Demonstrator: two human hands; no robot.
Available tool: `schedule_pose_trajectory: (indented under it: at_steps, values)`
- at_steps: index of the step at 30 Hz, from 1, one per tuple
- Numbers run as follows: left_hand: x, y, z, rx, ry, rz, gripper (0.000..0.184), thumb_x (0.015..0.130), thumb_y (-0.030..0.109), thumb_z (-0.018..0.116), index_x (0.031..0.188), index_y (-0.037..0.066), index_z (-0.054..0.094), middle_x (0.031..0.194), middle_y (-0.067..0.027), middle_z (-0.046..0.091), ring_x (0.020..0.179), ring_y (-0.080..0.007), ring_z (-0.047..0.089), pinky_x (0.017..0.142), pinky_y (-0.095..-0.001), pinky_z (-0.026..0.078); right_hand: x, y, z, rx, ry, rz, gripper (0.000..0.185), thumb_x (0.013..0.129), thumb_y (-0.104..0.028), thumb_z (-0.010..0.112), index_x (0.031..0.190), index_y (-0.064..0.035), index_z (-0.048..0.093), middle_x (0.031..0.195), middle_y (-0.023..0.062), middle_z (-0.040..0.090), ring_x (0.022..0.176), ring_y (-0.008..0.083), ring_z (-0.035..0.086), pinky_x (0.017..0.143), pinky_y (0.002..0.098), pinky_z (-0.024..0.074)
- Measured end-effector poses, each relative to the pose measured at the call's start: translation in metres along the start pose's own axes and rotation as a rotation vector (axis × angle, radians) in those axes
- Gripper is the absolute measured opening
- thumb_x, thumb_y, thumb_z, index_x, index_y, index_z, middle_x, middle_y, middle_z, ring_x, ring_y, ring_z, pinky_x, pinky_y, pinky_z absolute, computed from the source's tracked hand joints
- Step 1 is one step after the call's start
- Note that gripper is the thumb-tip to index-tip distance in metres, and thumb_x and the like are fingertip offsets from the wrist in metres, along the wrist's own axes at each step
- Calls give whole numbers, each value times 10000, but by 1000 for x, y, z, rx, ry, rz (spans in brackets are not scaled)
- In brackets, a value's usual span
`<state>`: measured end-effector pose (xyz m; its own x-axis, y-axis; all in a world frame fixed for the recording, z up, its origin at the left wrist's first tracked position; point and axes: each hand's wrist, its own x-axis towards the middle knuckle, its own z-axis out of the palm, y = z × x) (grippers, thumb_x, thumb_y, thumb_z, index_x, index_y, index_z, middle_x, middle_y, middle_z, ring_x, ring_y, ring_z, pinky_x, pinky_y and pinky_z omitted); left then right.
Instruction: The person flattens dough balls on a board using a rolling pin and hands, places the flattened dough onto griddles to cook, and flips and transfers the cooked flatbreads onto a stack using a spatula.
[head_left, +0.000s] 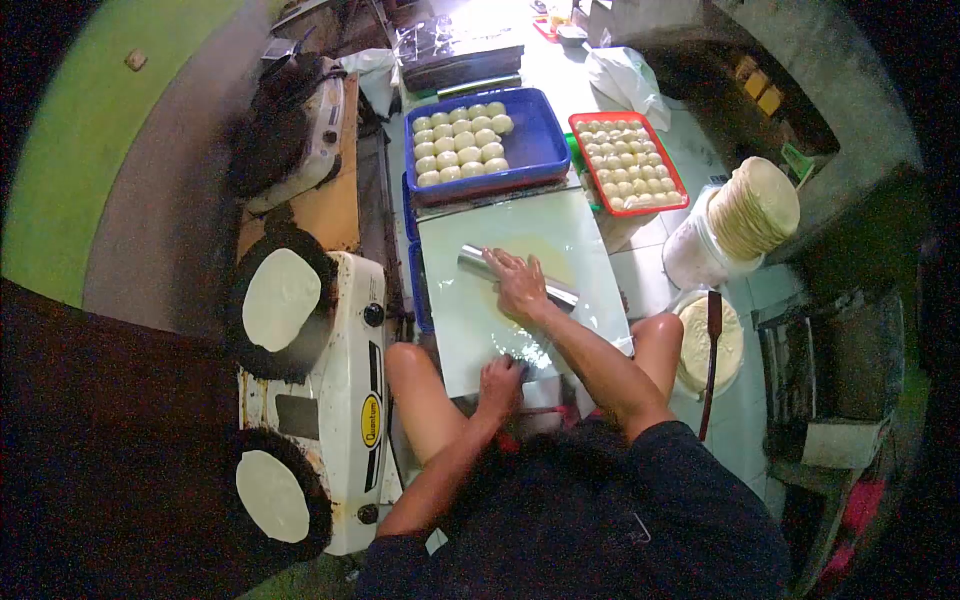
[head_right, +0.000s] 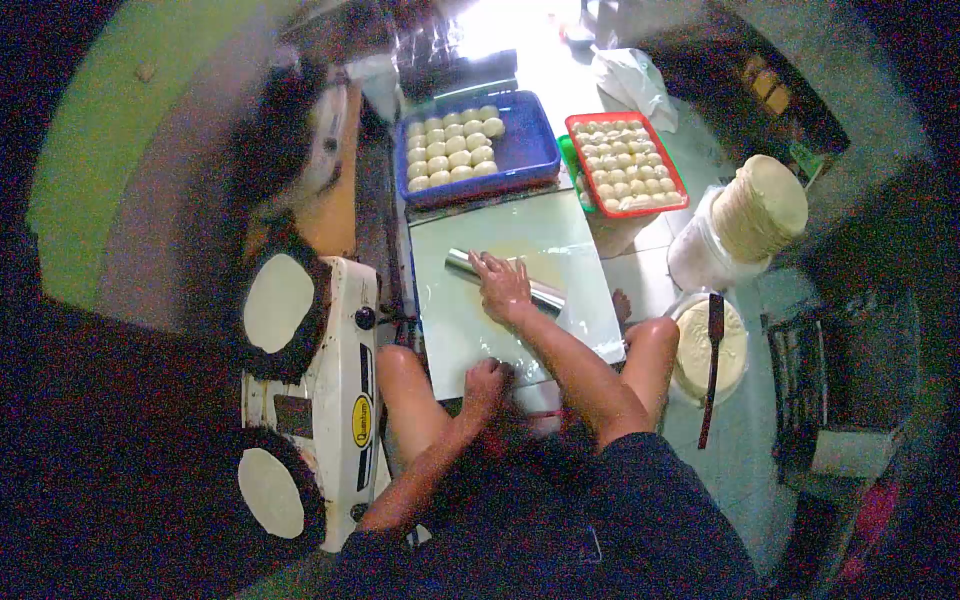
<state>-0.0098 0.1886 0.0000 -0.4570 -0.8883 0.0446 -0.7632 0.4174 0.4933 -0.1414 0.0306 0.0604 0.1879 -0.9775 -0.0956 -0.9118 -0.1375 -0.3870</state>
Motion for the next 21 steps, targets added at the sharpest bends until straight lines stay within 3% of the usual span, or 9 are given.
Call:
schedule_pose_trajectory:
  at_steps: [3, 4, 7, 8, 11, 15, 16, 19, 21]
  values:
    - [-5, 0, -2, 67, 44, 8, 196, 802, 98, 605, 985, 96, 675, 988, -120, 616, 1010, -306, 585, 881, -458, 432, -18, 7, 8, -70, -9, -200, 604, 918, -237, 611, 1492, -253, 423, 1516, 56, 456, 1413, 260, 394, 1164, 646, 181]
    - [-6, 0, 0, 60, 46, 6, 201, 794, 100, 614, 984, 101, 677, 988, -113, 625, 1011, -301, 589, 886, -457, 430, -20, 13, 15, -32, 27, -243, 429, 959, -296, 572, 1387, -287, 554, 1480, 41, 487, 1440, 281, 364, 1183, 667, 85]
    - [-3, 0, 1, 42, 48, 21, 216, 771, 105, 638, 981, 116, 685, 989, -89, 649, 1013, -285, 600, 901, -452, 422, -37, 22, 11, -22, 70, -258, 330, 974, -376, 519, 1237, -255, 678, 1524, 73, 441, 1503, 318, 236, 1188, 664, 58]
    - [0, 0, 0, 30, 7, 1, 217, 761, 97, 647, 974, 117, 686, 978, -85, 651, 1006, -285, 603, 902, -453, 421, -42, 24, 7, -2, 46, -232, 327, 959, -396, 507, 1133, -239, 733, 1609, 124, 299, 1528, 363, 133, 1184, 670, 60]
    - [4, 4, -7, 7, -68, -31, 219, 733, 69, 663, 945, 117, 683, 948, -77, 656, 979, -287, 610, 888, -454, 418, -52, 23, -16, -9, -61, -83, 357, 874, -317, 570, 1196, -262, 714, 1640, 194, 182, 1534, 406, 33, 1159, 713, 73]
    - [10, 6, -13, 34, -133, -32, 208, 705, 31, 661, 899, 106, 659, 908, -75, 649, 927, -298, 611, 825, -448, 408, -39, 45, 8, 152, 136, -79, 591, 861, -154, 548, 1427, -325, 536, 1634, 228, 171, 1445, 456, 308, 1129, 596, 307]
    - [12, 7, -14, 43, -178, -50, 207, 699, 25, 660, 890, 103, 652, 896, -76, 646, 914, -299, 610, 809, -446, 404, -36, 51, 9, 69, 206, -166, 662, 871, -97, 556, 1478, -344, 462, 1576, 214, 307, 1281, 430, 504, 1039, 526, 415]
    - [17, 3, -21, -143, -317, -130, 199, 686, 16, 657, 868, 95, 635, 879, -79, 639, 875, -311, 603, 748, -440, 393, -29, 49, 1, -39, 175, -104, 672, 876, -90, 589, 1475, -366, 462, 1465, 157, 464, 1121, 335, 587, 954, 479, 461]
    - [16, 4, -20, -159, -101, -12, 149, 708, 63, 703, 839, 89, 638, 858, -115, 663, 873, -340, 643, 759, -459, 480, -14, 52, 10, -78, 343, -160, 624, 874, -118, 619, 1450, -321, 495, 1368, 92, 550, 1111, 326, 581, 957, 468, 458]
